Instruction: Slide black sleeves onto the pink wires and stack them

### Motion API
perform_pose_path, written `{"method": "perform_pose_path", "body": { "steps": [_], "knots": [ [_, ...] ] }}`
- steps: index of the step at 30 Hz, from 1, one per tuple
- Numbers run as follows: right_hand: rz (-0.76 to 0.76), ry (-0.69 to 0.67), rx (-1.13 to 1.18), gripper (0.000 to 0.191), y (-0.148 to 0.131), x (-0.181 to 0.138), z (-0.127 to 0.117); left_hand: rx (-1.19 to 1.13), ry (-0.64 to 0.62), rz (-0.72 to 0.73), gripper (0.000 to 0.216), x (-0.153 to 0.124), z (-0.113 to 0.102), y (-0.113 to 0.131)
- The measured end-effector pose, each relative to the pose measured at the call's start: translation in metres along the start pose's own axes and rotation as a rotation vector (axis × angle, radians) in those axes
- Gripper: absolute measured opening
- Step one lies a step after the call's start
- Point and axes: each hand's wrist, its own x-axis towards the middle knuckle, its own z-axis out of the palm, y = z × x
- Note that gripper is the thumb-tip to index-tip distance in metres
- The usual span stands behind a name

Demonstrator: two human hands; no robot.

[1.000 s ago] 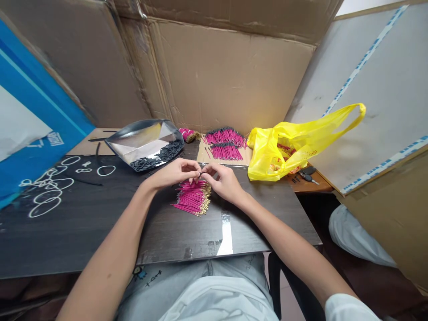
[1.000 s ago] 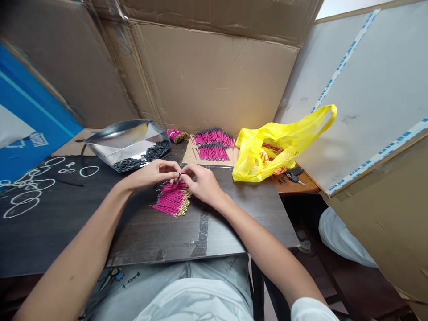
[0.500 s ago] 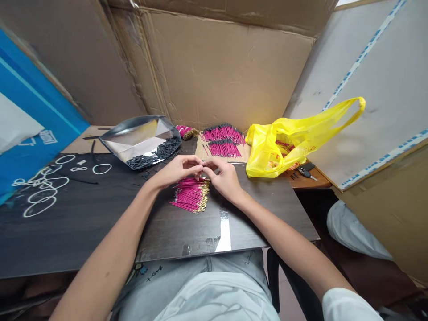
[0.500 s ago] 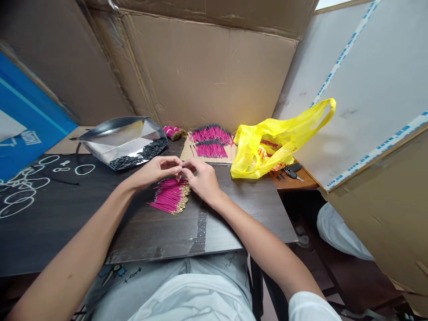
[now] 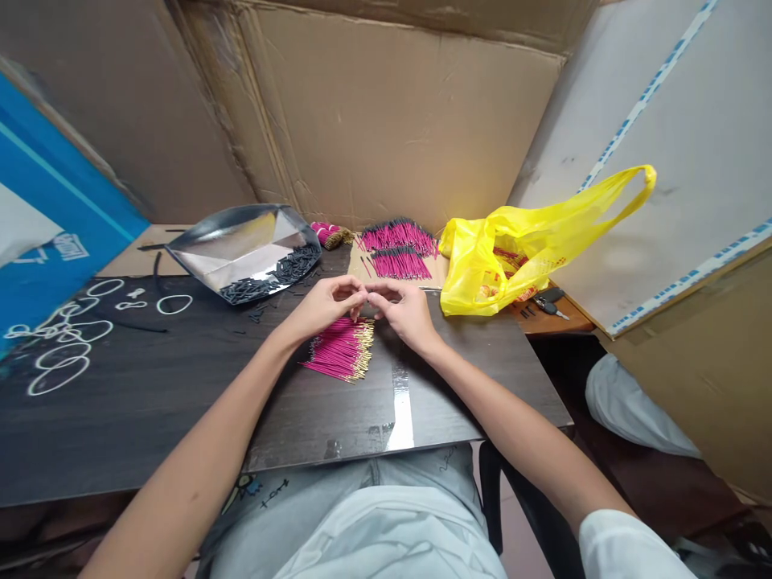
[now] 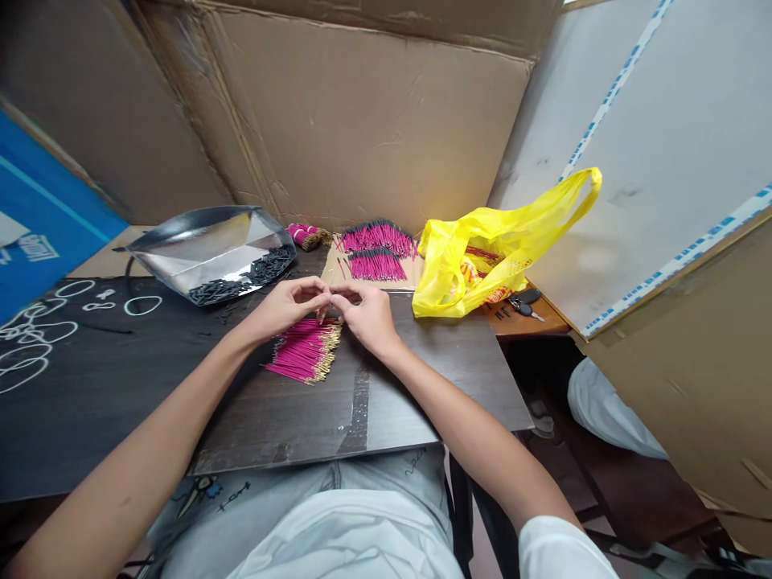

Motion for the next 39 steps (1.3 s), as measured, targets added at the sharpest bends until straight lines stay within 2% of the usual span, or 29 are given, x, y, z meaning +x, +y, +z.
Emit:
{"method": "perform_pose_path", "body": {
  "steps": [4,7,10,13,16,19,24,28,34,39],
  "knots": [
    [0.082,-0.039,0.082,0.016,0.008,0.006,0.001,0.022,0.036,-0.005,0.034,0.001,0.001,-0.003],
    [0.119,-0.035,0.030,0.012,0.010,0.009,-0.001,0.113,-0.025,-0.020,0.035,-0.001,-0.008,0.002],
    [0.106,0.010,-0.140,0.010,0.010,0.012,-0.008,0.294,-0.124,-0.049,0.036,-0.005,-0.023,0.004],
    [0.046,0.049,-0.415,0.007,0.009,0.014,-0.019,0.442,-0.191,-0.094,0.042,-0.007,-0.033,-0.002],
    [0.032,0.004,-0.656,0.009,0.009,0.014,-0.027,0.510,-0.194,-0.091,0.045,-0.006,-0.034,-0.010],
    [0.045,-0.063,-0.774,0.007,0.009,0.012,-0.029,0.531,-0.208,-0.088,0.042,-0.004,-0.031,-0.014],
    [0.038,-0.117,-0.848,0.008,0.011,0.011,-0.029,0.595,-0.224,-0.068,0.029,-0.003,-0.029,-0.013],
    [0.049,-0.161,-0.917,0.013,0.013,0.011,-0.031,0.560,-0.245,-0.099,0.024,-0.003,-0.027,-0.012],
    [0.070,-0.189,-0.976,0.014,0.016,0.012,-0.034,0.535,-0.227,-0.109,0.027,-0.004,-0.025,-0.010],
    [0.061,-0.196,-1.010,0.012,0.018,0.012,-0.034,0.565,-0.257,-0.093,0.031,-0.004,-0.027,-0.012]
  ]
}}
